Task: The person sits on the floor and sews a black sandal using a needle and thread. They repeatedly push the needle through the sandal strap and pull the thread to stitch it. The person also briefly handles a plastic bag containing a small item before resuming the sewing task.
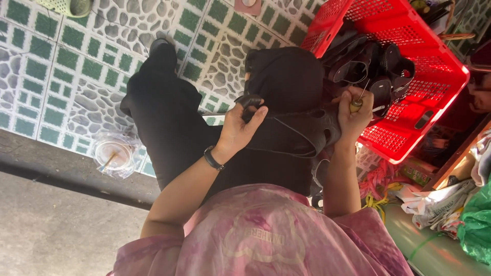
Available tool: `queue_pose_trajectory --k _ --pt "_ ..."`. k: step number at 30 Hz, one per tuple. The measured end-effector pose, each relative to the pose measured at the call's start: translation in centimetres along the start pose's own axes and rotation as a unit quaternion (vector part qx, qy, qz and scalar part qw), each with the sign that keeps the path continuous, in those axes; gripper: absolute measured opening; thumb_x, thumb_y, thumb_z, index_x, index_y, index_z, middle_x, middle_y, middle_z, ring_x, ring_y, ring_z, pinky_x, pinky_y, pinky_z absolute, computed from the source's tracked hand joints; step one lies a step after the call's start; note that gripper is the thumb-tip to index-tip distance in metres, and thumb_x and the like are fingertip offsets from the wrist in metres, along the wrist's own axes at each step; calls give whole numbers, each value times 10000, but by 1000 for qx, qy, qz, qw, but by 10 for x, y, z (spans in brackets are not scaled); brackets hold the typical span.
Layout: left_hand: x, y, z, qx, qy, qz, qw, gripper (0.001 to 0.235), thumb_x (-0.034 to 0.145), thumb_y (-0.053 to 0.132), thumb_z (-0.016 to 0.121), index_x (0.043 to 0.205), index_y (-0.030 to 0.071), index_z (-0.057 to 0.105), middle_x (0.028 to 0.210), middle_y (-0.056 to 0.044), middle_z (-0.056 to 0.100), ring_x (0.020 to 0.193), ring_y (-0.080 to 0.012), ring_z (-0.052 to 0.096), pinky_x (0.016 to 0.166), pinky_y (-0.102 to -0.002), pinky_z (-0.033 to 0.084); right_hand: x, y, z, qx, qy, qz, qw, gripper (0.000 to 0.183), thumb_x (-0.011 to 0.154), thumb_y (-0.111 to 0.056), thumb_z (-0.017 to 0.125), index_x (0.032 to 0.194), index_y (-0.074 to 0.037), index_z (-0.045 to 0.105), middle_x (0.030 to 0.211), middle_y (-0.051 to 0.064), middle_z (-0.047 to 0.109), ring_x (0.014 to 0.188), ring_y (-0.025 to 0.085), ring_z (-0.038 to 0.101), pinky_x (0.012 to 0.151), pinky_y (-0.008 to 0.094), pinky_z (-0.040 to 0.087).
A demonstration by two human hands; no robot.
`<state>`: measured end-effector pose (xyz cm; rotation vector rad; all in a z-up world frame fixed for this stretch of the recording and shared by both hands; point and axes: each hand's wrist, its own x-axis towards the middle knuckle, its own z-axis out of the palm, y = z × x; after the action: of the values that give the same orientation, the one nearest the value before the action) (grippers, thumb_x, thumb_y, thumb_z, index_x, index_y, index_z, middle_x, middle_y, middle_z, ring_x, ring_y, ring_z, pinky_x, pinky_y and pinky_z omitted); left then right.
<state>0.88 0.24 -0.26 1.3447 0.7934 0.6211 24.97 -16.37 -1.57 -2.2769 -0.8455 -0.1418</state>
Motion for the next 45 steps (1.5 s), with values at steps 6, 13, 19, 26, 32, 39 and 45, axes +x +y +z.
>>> queue_pose_trajectory --k 6,13,19,26,32,39,45 --pt "-2 -6 1 -21 0 -4 1000 328 971 344 714 1132 58 714 756 -109 689 703 -168 694 613 -329 587 2 20 8 5 -3 -6 1000 108 965 -166 789 1037 -157 710 690 87 626 625 296 646 620 372 504" --pt "-7 -13 3 -8 -4 -10 1000 322 970 349 709 1099 54 723 784 -143 715 755 -209 715 631 -366 579 0 20 13 15 -1 14 1000 128 948 -104 791 1042 -119 706 670 130 629 616 346 644 606 423 502" --pt "-8 -8 -1 -7 -8 -13 1000 288 973 319 706 1104 63 725 842 -142 732 819 -184 716 709 -365 588 -1 13 6 55 -9 43 998 149 966 -30 741 1066 -128 690 639 28 687 624 231 689 645 313 524" --pt "-12 -12 -4 14 -15 -29 999 300 975 349 702 1106 80 728 907 -149 745 870 -225 733 753 -390 593 -3 -10 -5 68 -14 40 997 150 974 -11 725 1074 -110 672 647 53 694 607 207 674 619 303 518" --pt "-15 5 -6 -33 -26 -45 998 277 998 306 681 1106 56 731 975 -182 755 964 -267 734 816 -403 582 3 -23 -20 92 0 -10 996 140 994 64 705 1083 -43 687 681 93 697 629 224 689 654 302 538" --pt "-27 57 -17 -35 -50 -37 997 278 986 314 684 1138 85 729 1044 -171 762 1037 -302 725 849 -398 584 4 -46 -61 59 2 -11 998 135 1041 11 754 1137 -72 708 725 62 715 655 226 704 665 291 549" --pt "-40 89 -31 13 -103 -17 994 279 1003 329 597 1175 113 641 1155 -58 735 969 -136 686 906 -286 541 -4 -85 -83 66 -23 -7 998 104 1113 15 644 1188 39 576 985 174 693 865 261 737 814 318 534"
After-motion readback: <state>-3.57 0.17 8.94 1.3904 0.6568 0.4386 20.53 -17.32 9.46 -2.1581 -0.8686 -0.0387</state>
